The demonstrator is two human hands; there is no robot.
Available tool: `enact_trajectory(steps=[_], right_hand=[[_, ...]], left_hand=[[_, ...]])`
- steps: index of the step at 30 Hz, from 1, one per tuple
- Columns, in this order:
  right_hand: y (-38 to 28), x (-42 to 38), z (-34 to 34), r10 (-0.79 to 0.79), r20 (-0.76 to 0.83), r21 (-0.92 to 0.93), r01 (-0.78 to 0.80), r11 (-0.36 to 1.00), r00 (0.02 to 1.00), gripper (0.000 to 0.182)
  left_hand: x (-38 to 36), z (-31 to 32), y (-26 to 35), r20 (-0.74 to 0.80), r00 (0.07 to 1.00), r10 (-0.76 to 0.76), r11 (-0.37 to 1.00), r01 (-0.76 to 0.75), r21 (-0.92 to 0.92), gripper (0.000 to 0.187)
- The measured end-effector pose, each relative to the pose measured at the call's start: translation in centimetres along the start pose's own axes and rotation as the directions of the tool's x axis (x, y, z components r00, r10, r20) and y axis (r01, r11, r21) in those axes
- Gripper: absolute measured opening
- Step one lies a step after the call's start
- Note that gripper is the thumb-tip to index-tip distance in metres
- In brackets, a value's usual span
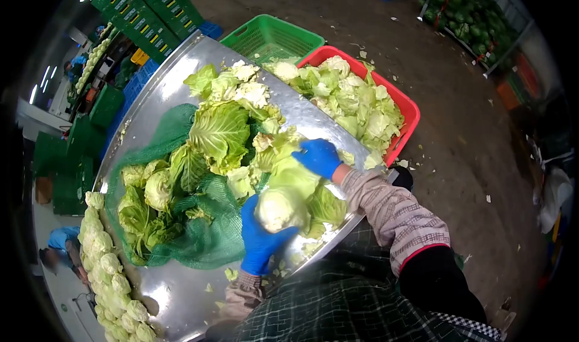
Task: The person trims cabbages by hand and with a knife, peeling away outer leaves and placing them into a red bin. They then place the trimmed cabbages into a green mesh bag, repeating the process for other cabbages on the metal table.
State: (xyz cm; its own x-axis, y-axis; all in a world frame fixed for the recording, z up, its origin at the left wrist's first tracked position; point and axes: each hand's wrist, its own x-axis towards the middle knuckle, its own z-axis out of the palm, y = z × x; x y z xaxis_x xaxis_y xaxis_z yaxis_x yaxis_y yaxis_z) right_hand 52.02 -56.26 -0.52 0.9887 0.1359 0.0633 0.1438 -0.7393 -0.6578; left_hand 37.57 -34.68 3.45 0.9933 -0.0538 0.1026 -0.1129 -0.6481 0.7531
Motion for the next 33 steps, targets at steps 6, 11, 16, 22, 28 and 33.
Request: enact_trajectory(steps=[6, 11, 16, 22, 28, 33], right_hand=[[-4.3, -6.3, -0.9, -0.251, 0.087, 0.097, 0.243, 0.965, 0.964, 0.077], [-1.2, -4.4, 1.8, -0.119, 0.104, 0.381, 0.071, 0.922, 0.987, 0.046], [-5.2, -6.4, 0.7, -0.148, -0.064, 0.268, 0.159, 0.95, 0.987, 0.054], [0.1, -5.0, 4.8, -0.008, 0.04, 0.346, -0.007, 0.938, 0.999, 0.049], [-8.9, -8.9, -4.3, -0.196, 0.078, 0.336, 0.159, 0.928, 0.978, 0.073], [-5.8, -7.6, -5.2, -0.052, 0.027, 0.565, 0.028, 0.825, 0.998, 0.03]], left_hand=[[0.9, -0.9, -2.5, 0.053, 0.995, -0.083, 0.957, 0.095, -0.273, 0.104], [1.2, -2.6, -2.6, 0.148, 0.973, -0.175, 0.816, 0.227, -0.531, 0.105], [0.9, -2.4, -2.9, 0.102, 0.93, -0.354, 0.669, 0.328, -0.667, 0.087], [-0.1, -1.4, -6.4, -0.03, 0.884, -0.467, 0.454, 0.21, -0.866, 0.062], [1.0, -1.4, -0.7, 0.034, 0.911, -0.411, 0.172, 0.114, -0.978, 0.069], [1.0, -2.3, 1.9, 0.037, 0.908, -0.417, 0.146, 0.107, -0.984, 0.072]])
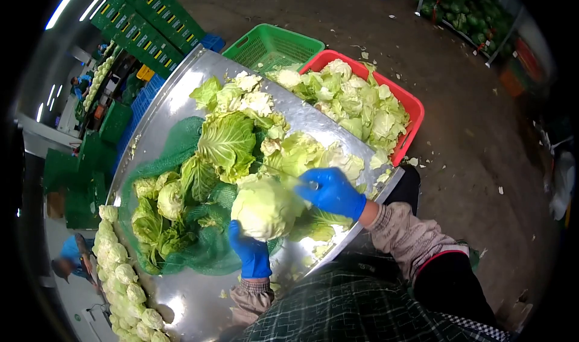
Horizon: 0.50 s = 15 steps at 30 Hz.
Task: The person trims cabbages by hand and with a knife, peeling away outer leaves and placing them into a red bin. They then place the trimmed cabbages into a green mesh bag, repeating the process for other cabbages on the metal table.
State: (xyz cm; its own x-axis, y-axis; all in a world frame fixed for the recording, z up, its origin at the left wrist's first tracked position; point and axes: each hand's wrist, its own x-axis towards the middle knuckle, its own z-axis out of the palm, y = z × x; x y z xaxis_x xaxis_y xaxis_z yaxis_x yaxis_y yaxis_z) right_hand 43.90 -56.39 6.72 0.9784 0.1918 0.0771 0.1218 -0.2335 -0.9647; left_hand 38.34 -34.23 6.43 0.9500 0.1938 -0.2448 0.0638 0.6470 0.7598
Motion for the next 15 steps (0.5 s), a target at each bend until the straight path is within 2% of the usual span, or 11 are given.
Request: enact_trajectory(steps=[1, 2, 4, 5, 6, 8, 10, 11, 12, 14, 15], right_hand=[[0.2, 0.5, -0.3, -0.025, -0.071, -0.054, 0.021, 0.998, 0.997, 0.024], [1.2, 1.1, -0.8, -0.095, -0.126, -0.145, 0.076, 0.986, 0.988, 0.026], [1.7, 2.6, -2.2, -0.093, -0.267, -0.287, 0.013, 0.958, 0.959, 0.029], [1.2, 2.7, -2.7, -0.172, -0.301, -0.423, 0.03, 0.906, 0.938, 0.035], [0.3, 2.4, -2.5, -0.244, -0.256, -0.386, 0.133, 0.913, 0.935, 0.037], [-3.9, 0.6, -0.3, -0.363, -0.178, -0.29, 0.304, 0.908, 0.915, 0.04], [-5.7, 0.4, 0.6, -0.321, -0.036, -0.271, 0.299, 0.915, 0.947, 0.042], [-5.7, 0.8, 0.4, -0.206, 0.095, -0.256, 0.224, 0.94, 0.974, 0.037], [-4.6, 1.4, 0.1, -0.15, 0.054, -0.222, 0.159, 0.962, 0.987, 0.034], [-1.9, 2.6, -0.7, -0.043, -0.007, -0.142, 0.042, 0.989, 0.999, 0.028], [-1.8, 2.3, -1.3, -0.067, -0.087, -0.218, 0.047, 0.975, 0.994, 0.019]], left_hand=[[-0.1, 0.2, 0.2, -0.003, 1.0, -0.016, 0.999, 0.016, -0.031, 0.073], [-0.3, 0.4, 0.4, -0.006, 0.999, -0.034, 0.997, 0.034, -0.063, 0.074], [-1.2, 0.7, 0.5, -0.059, 0.997, -0.043, 0.998, 0.04, -0.039, 0.076], [-1.4, 0.8, 0.5, -0.077, 0.995, -0.057, 0.996, 0.052, -0.067, 0.077], [-1.2, 1.1, 0.4, -0.089, 0.994, -0.066, 0.993, 0.058, -0.099, 0.077], [-1.1, 0.8, -0.1, -0.035, 0.999, -0.02, 0.999, 0.021, 0.043, 0.077], [-0.9, 0.6, -0.2, 0.067, 0.997, 0.046, 0.977, -0.059, 0.204, 0.078], [-0.8, 0.6, 0.0, 0.139, 0.986, 0.093, 0.949, -0.13, 0.287, 0.079], [-0.8, 0.5, 0.2, 0.213, 0.967, 0.137, 0.909, -0.209, 0.362, 0.08], [-1.2, 0.2, 0.5, 0.177, 0.979, 0.099, 0.962, -0.139, 0.234, 0.085], [-1.2, -0.3, 0.5, 0.156, 0.985, 0.078, 0.98, -0.105, 0.17, 0.086]])
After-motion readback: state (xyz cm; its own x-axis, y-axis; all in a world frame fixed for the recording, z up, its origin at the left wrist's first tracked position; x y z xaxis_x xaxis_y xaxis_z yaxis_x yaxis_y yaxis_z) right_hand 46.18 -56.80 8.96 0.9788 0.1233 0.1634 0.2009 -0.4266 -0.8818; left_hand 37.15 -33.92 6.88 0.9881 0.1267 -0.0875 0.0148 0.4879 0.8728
